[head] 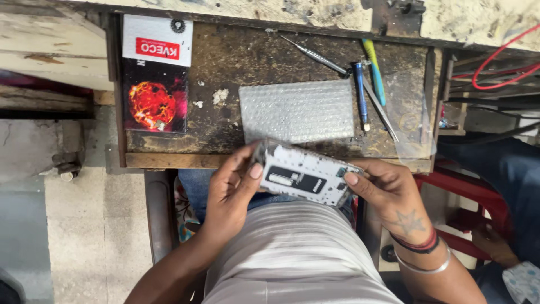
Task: The person handles several disassembled smartphones and a new battery on a cluttered workbench. They use a screwdriver to remove screws from a phone chassis and then handle a new battery, peeling off its protective film.
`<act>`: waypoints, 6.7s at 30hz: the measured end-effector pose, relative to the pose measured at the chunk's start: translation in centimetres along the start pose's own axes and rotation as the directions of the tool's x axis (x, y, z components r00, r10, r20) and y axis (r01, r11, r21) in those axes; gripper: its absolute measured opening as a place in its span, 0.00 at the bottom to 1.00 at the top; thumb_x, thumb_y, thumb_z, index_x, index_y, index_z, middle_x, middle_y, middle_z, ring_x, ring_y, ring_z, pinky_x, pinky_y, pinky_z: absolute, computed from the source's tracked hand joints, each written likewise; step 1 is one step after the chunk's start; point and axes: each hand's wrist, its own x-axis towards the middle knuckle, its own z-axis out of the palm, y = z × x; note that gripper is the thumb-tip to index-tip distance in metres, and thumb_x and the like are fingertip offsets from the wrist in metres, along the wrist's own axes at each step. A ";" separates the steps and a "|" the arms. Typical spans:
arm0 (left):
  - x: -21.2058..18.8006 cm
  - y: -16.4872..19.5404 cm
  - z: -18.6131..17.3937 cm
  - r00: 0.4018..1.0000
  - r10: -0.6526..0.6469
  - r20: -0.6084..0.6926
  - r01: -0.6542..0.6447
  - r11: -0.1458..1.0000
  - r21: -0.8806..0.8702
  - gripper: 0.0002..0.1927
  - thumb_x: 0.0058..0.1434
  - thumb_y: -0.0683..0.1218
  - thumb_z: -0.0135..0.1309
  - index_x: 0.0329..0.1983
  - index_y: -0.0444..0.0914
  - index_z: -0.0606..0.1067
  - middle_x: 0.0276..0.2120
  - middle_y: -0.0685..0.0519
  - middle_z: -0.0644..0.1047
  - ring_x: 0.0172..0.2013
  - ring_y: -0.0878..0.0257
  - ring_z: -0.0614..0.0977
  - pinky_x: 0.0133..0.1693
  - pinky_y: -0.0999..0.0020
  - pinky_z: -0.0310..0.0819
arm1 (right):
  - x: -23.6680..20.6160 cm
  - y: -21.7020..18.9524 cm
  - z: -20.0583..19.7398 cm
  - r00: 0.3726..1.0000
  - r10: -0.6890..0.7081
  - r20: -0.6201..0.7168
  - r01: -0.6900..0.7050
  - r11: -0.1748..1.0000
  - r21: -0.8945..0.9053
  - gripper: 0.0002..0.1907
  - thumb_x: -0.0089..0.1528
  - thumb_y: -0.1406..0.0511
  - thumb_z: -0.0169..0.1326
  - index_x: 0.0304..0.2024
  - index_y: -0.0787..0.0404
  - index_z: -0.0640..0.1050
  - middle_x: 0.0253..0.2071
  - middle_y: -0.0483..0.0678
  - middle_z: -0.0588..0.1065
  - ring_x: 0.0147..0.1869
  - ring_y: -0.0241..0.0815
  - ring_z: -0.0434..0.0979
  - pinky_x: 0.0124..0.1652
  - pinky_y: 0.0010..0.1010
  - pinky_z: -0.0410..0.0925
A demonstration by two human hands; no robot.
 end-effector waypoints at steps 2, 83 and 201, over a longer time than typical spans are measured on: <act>-0.2 0.6 -0.1 1.000 -0.018 -0.015 0.021 0.984 0.176 0.18 0.77 0.45 0.47 0.64 0.31 0.73 0.47 0.51 0.81 0.47 0.69 0.81 0.50 0.74 0.76 | -0.2 0.0 -0.2 0.998 -0.050 0.037 0.052 0.997 -0.063 0.14 0.63 0.70 0.60 0.50 0.73 0.82 0.41 0.52 0.84 0.43 0.35 0.80 0.44 0.24 0.72; -0.2 0.1 4.6 0.809 0.586 0.054 -0.556 0.731 0.396 0.04 0.68 0.38 0.60 0.44 0.35 0.78 0.42 0.49 0.83 0.44 0.59 0.88 0.43 0.71 0.85 | -1.3 -7.3 5.8 0.772 -0.598 0.216 0.589 0.544 -0.598 0.16 0.54 0.66 0.67 0.43 0.62 0.80 0.37 0.50 0.81 0.35 0.42 0.83 0.32 0.28 0.73; 2.4 4.6 5.9 0.783 0.434 0.445 -0.541 0.122 0.832 0.16 0.65 0.42 0.60 0.57 0.42 0.79 0.33 0.54 0.82 0.28 0.62 0.83 0.30 0.65 0.78 | 1.0 -3.7 3.0 0.816 -0.578 0.033 0.512 0.693 -0.508 0.10 0.60 0.70 0.65 0.43 0.67 0.80 0.35 0.49 0.83 0.37 0.35 0.83 0.38 0.23 0.73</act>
